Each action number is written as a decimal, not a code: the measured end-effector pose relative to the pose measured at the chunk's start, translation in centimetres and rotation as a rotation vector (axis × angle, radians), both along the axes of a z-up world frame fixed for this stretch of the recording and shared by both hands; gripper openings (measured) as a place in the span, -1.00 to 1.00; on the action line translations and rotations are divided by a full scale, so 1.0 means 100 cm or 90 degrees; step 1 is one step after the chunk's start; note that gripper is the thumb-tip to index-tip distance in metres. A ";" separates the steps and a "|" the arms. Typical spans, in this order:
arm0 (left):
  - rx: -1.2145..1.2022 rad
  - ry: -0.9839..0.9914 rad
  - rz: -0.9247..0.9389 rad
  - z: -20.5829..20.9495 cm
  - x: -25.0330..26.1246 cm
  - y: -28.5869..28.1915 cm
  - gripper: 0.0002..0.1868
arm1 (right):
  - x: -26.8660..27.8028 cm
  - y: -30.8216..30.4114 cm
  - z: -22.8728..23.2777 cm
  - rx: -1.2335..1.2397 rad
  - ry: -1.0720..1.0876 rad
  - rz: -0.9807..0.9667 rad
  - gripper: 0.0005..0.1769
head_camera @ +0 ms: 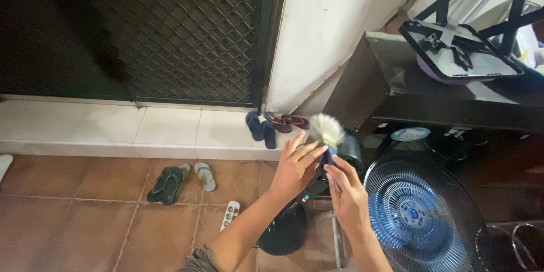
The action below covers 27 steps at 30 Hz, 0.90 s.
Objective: The person unplugs a standing electric fan, then removes the front grille, fan blades, and rear grille. They use a brush to clean the exposed motor housing and shaft. The video ends with the fan still disassembled.
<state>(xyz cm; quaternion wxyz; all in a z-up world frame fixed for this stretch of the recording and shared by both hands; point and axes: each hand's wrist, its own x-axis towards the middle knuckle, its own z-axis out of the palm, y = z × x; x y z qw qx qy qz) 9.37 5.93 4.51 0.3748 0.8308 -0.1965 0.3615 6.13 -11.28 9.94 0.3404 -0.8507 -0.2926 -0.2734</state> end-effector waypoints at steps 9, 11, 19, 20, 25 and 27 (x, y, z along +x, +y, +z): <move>0.039 0.031 -0.062 0.018 0.002 -0.022 -0.49 | -0.008 -0.014 0.002 0.045 0.064 -0.109 -0.77; 0.033 0.042 -0.081 0.017 0.002 -0.029 -0.50 | -0.010 -0.022 0.002 0.038 0.031 -0.129 -0.77; 0.104 0.051 -0.152 0.010 0.007 -0.063 -0.44 | -0.014 -0.057 0.000 0.048 0.001 -0.152 -0.78; 0.110 0.055 -0.152 0.008 0.007 -0.067 -0.44 | -0.014 -0.061 -0.002 0.051 0.003 -0.150 -0.78; 0.126 0.059 -0.140 -0.005 0.009 -0.085 -0.43 | -0.006 -0.084 -0.009 0.052 0.041 -0.175 -0.79; 0.130 0.064 -0.135 -0.009 0.007 -0.089 -0.43 | 0.000 -0.092 -0.012 0.065 0.088 -0.189 -0.80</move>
